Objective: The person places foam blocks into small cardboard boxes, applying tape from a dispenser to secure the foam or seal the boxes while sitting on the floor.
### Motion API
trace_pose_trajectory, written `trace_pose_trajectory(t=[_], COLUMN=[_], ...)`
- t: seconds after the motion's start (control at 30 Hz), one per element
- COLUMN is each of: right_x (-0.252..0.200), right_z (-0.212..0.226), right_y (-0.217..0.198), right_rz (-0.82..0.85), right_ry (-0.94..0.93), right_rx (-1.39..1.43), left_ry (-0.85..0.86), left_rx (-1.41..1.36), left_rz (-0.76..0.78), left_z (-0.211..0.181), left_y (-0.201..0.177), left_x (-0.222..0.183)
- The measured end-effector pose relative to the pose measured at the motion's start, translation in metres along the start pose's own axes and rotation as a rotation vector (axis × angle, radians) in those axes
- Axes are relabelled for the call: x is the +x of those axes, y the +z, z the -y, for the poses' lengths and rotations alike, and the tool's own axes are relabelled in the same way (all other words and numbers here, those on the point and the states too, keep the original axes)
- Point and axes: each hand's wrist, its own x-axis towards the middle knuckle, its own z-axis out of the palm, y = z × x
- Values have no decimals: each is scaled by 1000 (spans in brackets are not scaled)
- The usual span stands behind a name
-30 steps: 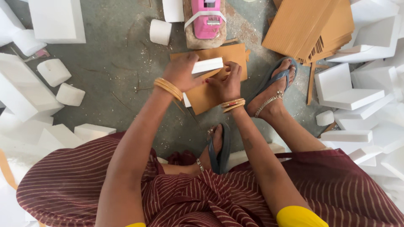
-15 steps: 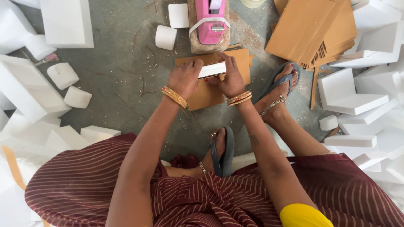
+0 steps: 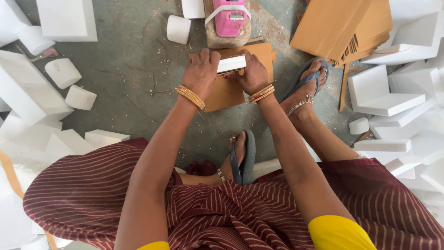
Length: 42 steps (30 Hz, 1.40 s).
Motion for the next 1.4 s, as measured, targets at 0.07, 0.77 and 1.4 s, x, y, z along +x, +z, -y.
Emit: trace_pose_trajectory(t=[0.07,0.77,1.4], right_x=[0,-10,100], right_z=[2,-15,-35], right_y=[2,6,-69], right_rz=[-13,-63,55], right_ry=[13,48,191], right_rx=[13,-99,680], left_ry=[3,68,117], left_rx=[63,-38,-209], left_rz=[-57,-47,-71], left_z=[-3,-7,-5], left_y=[0,-13,8], left_x=[-1,-5,4])
